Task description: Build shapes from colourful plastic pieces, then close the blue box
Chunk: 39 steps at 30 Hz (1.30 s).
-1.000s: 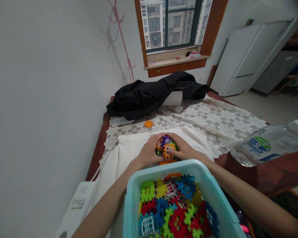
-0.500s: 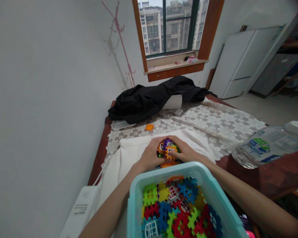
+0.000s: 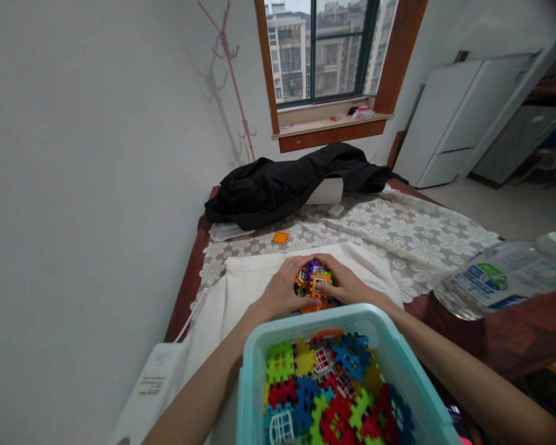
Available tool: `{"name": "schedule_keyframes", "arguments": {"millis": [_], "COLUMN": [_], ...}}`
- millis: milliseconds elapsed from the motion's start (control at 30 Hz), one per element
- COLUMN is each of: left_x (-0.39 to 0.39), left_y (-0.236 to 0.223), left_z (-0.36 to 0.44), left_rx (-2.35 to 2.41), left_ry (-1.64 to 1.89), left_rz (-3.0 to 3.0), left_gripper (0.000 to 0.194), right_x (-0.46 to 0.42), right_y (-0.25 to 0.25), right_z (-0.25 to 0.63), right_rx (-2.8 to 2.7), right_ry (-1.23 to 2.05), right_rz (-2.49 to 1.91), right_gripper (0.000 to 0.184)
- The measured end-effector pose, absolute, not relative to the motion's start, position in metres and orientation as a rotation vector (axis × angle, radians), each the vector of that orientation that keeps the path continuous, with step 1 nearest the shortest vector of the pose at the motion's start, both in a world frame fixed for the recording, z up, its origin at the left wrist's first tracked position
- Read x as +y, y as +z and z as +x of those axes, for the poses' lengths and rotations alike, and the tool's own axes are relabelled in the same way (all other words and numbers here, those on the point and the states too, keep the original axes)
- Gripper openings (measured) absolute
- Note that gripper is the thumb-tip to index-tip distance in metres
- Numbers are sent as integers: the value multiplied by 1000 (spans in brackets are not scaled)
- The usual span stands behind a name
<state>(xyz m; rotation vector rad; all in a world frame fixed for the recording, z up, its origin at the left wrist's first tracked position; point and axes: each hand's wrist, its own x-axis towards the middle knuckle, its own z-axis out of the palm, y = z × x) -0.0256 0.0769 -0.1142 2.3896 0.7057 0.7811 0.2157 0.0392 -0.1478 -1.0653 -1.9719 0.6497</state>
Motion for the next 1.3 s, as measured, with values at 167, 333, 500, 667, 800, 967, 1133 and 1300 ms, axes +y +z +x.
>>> {"name": "schedule_keyframes", "arguments": {"millis": [167,333,500,667,800,967,1133,1300], "left_x": [76,76,75,74,73,73,70,68], "left_y": [-113,-114,-116,-113,-110,-109,-107,-105], "left_z": [-26,-25,-26,-26,-26,-25,-23,-23], "left_rx": [697,723,728,718,725,769,745,749], "left_ry": [777,746,737,714,696,768,726,663], "left_rz": [2411,2427,2431,2474,2470,2437,2512,2552], "left_gripper": [105,104,113,108,97,89,76,69], "right_x": [39,38,37,38,40,41,41,41], "right_y": [-150,-150,-145,-148,-152,-151,-149,-150], "right_z": [216,215,214,214,215,215,215,214], "right_rx": [-1997,-1991,-1972,-1978,-1963,-1926,-1970,-1991], "right_ry": [620,603,614,609,592,560,529,486], "right_rz": [-1064,-1069,-1042,-1064,-1054,-1033,-1032,-1024], "right_gripper": [67,69,71,71,71,62,53,52]}}
